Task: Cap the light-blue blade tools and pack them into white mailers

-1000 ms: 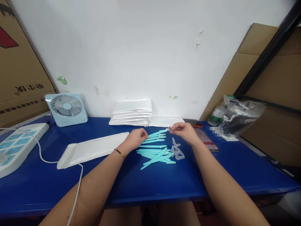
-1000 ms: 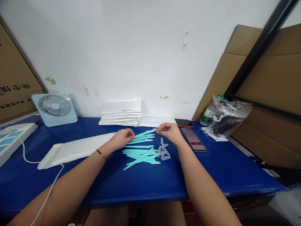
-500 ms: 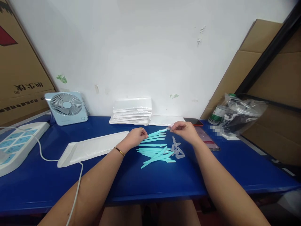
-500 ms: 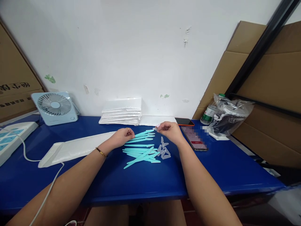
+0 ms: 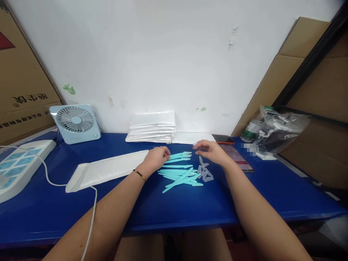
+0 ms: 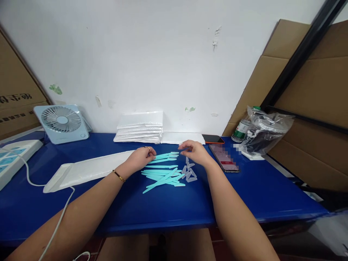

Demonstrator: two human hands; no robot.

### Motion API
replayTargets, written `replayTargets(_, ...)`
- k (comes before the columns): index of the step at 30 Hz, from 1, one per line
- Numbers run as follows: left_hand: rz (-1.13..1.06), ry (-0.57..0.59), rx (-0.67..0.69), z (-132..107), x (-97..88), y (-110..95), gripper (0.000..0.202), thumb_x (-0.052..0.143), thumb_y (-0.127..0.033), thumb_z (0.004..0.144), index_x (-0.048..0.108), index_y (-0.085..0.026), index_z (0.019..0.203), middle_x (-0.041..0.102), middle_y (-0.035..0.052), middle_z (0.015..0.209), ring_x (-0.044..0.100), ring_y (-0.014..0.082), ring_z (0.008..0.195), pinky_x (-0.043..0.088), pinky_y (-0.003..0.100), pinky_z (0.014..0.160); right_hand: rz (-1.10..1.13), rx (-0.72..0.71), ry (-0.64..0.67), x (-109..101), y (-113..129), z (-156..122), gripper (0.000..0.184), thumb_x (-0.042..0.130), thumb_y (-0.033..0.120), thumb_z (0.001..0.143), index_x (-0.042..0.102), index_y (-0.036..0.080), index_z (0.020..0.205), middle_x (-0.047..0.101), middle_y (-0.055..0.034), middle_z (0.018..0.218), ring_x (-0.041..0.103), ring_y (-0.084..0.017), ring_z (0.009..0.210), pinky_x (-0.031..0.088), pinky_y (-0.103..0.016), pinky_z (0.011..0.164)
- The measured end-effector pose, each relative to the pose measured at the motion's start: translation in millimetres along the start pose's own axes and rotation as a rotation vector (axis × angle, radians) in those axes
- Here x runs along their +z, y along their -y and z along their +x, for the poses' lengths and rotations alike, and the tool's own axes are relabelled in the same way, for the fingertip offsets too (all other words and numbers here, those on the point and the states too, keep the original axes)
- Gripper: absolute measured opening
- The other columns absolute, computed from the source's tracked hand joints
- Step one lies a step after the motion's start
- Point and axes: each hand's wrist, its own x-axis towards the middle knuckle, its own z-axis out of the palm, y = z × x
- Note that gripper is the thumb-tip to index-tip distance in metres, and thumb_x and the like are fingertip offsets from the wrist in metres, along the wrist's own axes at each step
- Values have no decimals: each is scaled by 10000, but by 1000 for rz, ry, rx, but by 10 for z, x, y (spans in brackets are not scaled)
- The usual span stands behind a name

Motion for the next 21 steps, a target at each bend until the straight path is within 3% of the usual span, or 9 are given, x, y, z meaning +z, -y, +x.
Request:
replayTargets(3,73,-7,108,-22,-13,-29,201,622,-318,739,655,-236,920,632,35,996,564,208,937,398,271,746,-269,29,103,-145,-64,-28,189,586,145,696,715,216,816,668,-40,920,609,-180,818,485,-304,745)
replayTargets(7,75,132,279,-40,25,-70,133,634,-333,734,686,-252,826,658,13,898,574,190,896,380,246,702,-376,91,240,-184,-130,-48,186,612,119,649,714,207,776,664,-34,842,581,-159,714,454,-258,644)
replayTargets(13,87,105,265,-9,76,-95,133,577,-287,779,664,-221,703,670,13,748,585,167,718,368,256,666,-273,214,282,-129,-164,-38,86,650,236,660,663,184,728,643,-1,628,551,-130,565,409,-227,522)
replayTargets(21,130,72,283,17,98,-71,175,518,-266,811,669,-214,739,683,35,783,596,183,749,380,259,684,-223,114,298,-41,-125,-27,120,658,283,677,680,180,736,637,-3,618,564,-125,554,429,-224,524)
